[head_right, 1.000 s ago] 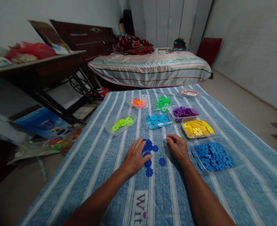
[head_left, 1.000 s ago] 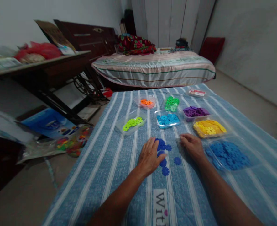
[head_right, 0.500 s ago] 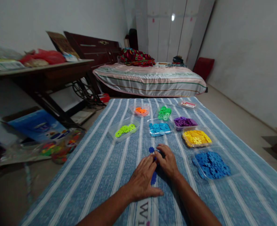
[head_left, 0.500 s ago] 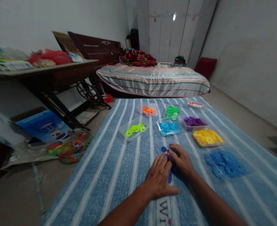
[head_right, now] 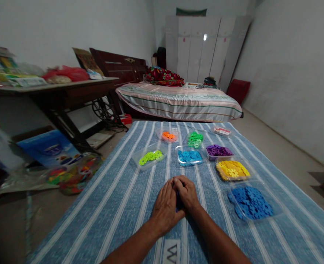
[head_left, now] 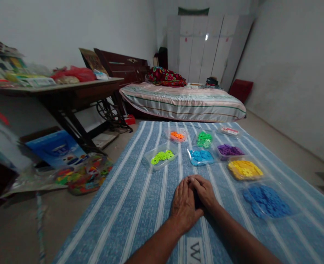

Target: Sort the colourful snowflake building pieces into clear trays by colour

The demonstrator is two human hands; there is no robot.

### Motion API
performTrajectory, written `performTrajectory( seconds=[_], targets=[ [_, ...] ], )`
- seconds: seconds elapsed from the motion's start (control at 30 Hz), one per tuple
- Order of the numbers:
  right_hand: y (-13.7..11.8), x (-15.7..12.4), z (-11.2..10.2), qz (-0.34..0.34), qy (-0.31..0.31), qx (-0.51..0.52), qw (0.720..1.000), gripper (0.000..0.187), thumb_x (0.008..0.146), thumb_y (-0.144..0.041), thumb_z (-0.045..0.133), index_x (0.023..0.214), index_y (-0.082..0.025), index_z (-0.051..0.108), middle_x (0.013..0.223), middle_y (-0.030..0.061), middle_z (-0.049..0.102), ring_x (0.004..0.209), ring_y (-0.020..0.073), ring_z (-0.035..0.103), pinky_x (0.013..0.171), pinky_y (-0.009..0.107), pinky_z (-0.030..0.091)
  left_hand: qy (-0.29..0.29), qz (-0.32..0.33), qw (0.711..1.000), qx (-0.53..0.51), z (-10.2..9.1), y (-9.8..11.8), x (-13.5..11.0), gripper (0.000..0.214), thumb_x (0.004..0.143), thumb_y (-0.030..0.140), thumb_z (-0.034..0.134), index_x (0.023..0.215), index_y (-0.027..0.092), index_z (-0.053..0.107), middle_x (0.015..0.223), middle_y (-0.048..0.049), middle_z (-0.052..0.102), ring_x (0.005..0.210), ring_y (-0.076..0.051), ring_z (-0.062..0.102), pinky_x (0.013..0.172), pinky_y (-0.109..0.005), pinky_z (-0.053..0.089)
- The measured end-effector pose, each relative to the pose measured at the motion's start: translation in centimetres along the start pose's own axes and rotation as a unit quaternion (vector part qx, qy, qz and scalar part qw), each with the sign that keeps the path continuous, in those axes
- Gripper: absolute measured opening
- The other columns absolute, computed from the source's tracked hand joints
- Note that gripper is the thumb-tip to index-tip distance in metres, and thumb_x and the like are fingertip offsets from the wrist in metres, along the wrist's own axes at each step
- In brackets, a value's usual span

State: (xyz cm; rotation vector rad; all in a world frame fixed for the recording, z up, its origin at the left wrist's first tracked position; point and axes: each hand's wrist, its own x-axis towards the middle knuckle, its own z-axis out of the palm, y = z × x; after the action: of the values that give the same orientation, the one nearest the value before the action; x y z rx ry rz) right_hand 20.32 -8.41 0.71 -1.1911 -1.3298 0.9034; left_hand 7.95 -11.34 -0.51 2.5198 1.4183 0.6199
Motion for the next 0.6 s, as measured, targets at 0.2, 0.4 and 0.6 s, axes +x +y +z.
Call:
performTrajectory(
  seconds=[0.2,0.4,0.6],
  targets=[
    [0.1,1.7,0.4,0.033,0.056,0.030,0.997,0.037,0.082,-0.050,0.058,0.080,-0.017,0.074,0.078,0.0056,0.071,0.077,0.0210,0.063,0.077,0.033,0.047,0.031,0.008,0.999,0.008,0.2,-0.8,0.5,0.080,0.070,0.037,0.068,0.139,0.009,0.036,0.144,-0.0229,0.042,0.137,-0.037,0.035,0.110,-0.056,0.034],
    [0.9,2.6,1.3,0.033,0.001,0.048,0.998,0.041,0.082,-0.054,0.057,0.076,-0.017,0.075,0.072,0.0042,0.070,0.073,0.0204,0.062,0.074,0.032,0.046,0.036,0.014,0.999,-0.017,0.6,-1.3,0.8,0.082,0.071,0.028,0.065,0.142,0.009,0.028,0.145,-0.0234,0.040,0.139,-0.036,0.032,0.110,-0.056,0.034],
    [0.8,2.7,1.1,0.068,0.005,0.126,0.990,0.043,0.083,-0.055,0.055,0.080,-0.017,0.076,0.079,0.0061,0.072,0.078,0.0210,0.064,0.080,0.034,0.046,0.054,0.028,0.997,-0.038,0.5,-1.4,0.9,0.077,0.075,0.024,0.062,0.142,0.013,0.027,0.145,-0.0215,0.040,0.138,-0.034,0.035,0.108,-0.055,0.036]
  ],
)
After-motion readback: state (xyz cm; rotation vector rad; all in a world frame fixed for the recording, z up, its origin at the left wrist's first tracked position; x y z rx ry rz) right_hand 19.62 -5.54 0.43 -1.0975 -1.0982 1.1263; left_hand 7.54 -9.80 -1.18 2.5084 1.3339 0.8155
